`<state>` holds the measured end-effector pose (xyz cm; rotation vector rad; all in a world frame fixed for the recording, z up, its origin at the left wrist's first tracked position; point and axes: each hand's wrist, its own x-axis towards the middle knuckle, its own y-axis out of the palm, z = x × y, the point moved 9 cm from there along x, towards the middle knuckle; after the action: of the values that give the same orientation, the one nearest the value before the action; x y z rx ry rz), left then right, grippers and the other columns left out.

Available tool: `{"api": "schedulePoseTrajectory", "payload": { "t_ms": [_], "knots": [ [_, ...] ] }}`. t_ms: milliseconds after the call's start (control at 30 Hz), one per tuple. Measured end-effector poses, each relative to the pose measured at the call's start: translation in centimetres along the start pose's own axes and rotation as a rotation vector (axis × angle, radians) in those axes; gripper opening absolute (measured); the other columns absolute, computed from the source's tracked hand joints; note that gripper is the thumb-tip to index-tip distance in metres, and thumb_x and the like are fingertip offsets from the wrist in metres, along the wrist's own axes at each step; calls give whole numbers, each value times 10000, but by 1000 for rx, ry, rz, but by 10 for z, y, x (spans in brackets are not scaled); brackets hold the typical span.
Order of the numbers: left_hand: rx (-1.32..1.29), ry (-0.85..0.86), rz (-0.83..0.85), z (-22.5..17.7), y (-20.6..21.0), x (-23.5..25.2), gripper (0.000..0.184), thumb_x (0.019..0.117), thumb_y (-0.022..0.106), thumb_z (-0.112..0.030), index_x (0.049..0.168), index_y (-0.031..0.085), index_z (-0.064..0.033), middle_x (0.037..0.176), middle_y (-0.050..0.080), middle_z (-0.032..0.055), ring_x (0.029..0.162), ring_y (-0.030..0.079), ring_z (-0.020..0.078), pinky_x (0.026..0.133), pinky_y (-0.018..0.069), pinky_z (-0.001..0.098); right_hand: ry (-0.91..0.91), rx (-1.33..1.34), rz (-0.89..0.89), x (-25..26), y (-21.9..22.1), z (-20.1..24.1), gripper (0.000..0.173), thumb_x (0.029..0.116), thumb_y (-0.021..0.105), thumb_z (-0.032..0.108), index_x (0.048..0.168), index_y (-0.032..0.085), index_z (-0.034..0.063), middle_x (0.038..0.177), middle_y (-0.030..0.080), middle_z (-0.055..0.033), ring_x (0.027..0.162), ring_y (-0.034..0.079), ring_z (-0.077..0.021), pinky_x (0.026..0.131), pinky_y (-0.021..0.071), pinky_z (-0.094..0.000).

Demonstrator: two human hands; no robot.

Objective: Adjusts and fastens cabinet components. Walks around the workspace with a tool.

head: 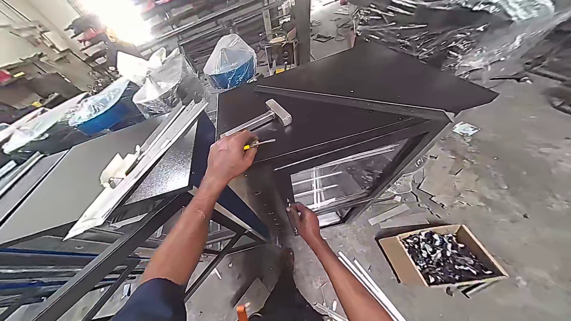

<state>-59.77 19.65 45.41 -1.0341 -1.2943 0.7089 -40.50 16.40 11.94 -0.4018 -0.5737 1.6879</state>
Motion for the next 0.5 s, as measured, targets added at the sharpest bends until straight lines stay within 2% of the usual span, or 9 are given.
{"api": "schedulePoseTrajectory", "payload": {
  "t_ms": [100,267,367,500],
  "knots": [
    [-11,11,-14,0,-1,1,236,996,562,-329,1145,723,-242,974,737,17,893,713,232,726,569,542,-6,-7,10,29,8,5,392,1006,558,498,1033,723,144,851,722,-58,813,709,-251,733,568,-535],
    [-15,16,-4,-2,-2,0,237,985,584,-317,1164,720,-243,958,736,26,848,712,244,678,563,547,8,93,-76,21,9,7,365,1012,576,473,1021,739,147,820,714,-23,764,691,-180,727,571,-464],
    [-12,28,-14,-2,-3,1,244,990,570,-327,1164,722,-246,962,735,22,848,711,238,675,561,539,29,133,-57,14,14,8,395,1026,549,483,1059,743,141,890,726,-39,869,691,-199,834,557,-461],
    [-33,14,5,-2,-3,2,245,990,562,-308,1161,718,-230,971,734,33,869,709,253,698,557,551,7,211,-25,1,21,3,439,1019,582,441,1313,681,130,1158,736,-38,1104,680,-169,1019,532,-419]
  ]
}}
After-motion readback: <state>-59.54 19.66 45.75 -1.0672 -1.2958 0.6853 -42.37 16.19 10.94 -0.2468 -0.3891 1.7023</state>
